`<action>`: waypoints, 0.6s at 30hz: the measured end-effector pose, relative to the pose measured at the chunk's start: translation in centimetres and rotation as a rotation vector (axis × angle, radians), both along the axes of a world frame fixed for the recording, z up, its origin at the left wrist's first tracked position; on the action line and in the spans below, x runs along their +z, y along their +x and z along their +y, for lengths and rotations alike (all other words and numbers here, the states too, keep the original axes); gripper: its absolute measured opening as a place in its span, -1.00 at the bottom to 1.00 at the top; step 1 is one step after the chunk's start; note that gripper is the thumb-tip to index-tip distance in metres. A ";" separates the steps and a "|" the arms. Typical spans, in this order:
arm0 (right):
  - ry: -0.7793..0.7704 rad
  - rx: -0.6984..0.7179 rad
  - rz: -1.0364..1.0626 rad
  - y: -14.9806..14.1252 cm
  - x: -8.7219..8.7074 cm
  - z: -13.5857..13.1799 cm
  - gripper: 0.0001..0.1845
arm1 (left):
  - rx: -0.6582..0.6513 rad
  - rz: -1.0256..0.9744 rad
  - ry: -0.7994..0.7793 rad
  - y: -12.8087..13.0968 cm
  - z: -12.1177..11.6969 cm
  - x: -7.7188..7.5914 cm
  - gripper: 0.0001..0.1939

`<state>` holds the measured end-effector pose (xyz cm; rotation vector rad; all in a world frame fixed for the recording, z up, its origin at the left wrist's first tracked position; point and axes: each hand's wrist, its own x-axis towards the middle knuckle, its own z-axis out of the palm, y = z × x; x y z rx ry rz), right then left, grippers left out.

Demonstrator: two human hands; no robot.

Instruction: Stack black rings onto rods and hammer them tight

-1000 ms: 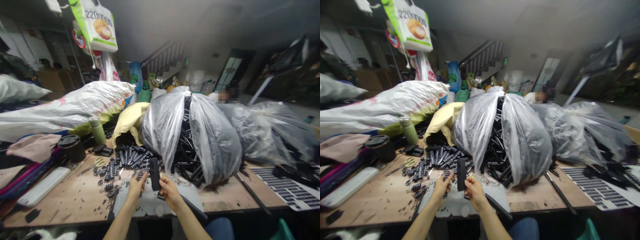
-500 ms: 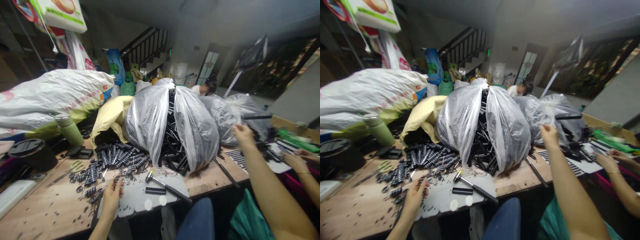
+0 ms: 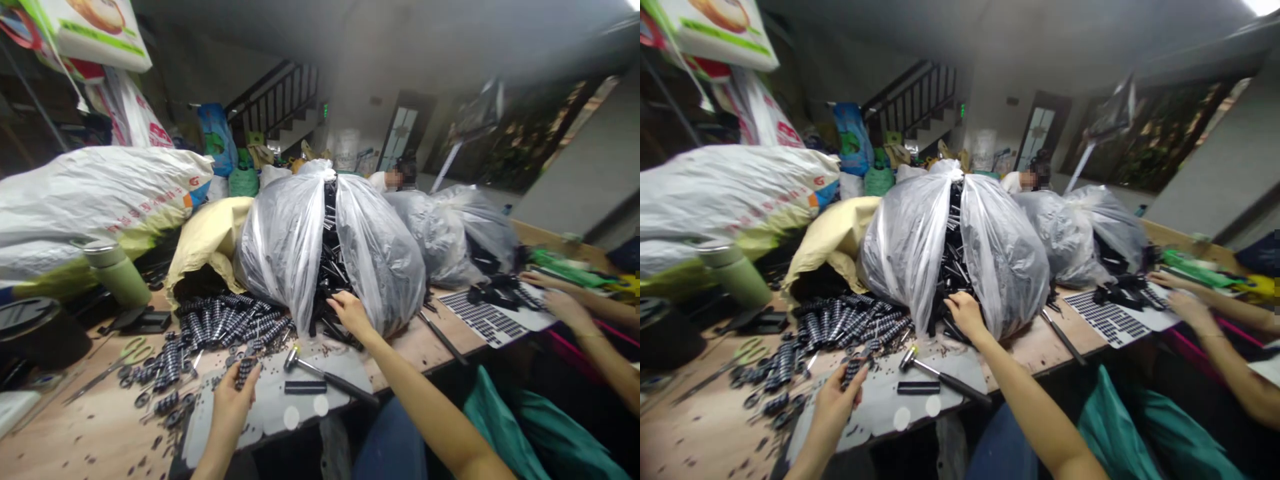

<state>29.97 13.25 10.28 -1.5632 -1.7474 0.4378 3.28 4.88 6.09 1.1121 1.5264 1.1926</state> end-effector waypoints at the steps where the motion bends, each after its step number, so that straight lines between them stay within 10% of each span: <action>1: -0.034 0.035 0.035 -0.7 0.1 -0.5 -0.65 | -0.016 0.015 0.011 0.5 0.4 0.3 -0.43; 9: -0.246 0.374 0.279 -8.0 -1.7 -5.3 -0.40 | -0.276 -0.205 -0.032 4.5 2.7 3.3 -0.64; 18: 0.019 0.528 -0.095 -9.3 -1.9 -5.8 0.19 | -0.206 -0.238 -0.132 2.9 1.3 1.3 -0.74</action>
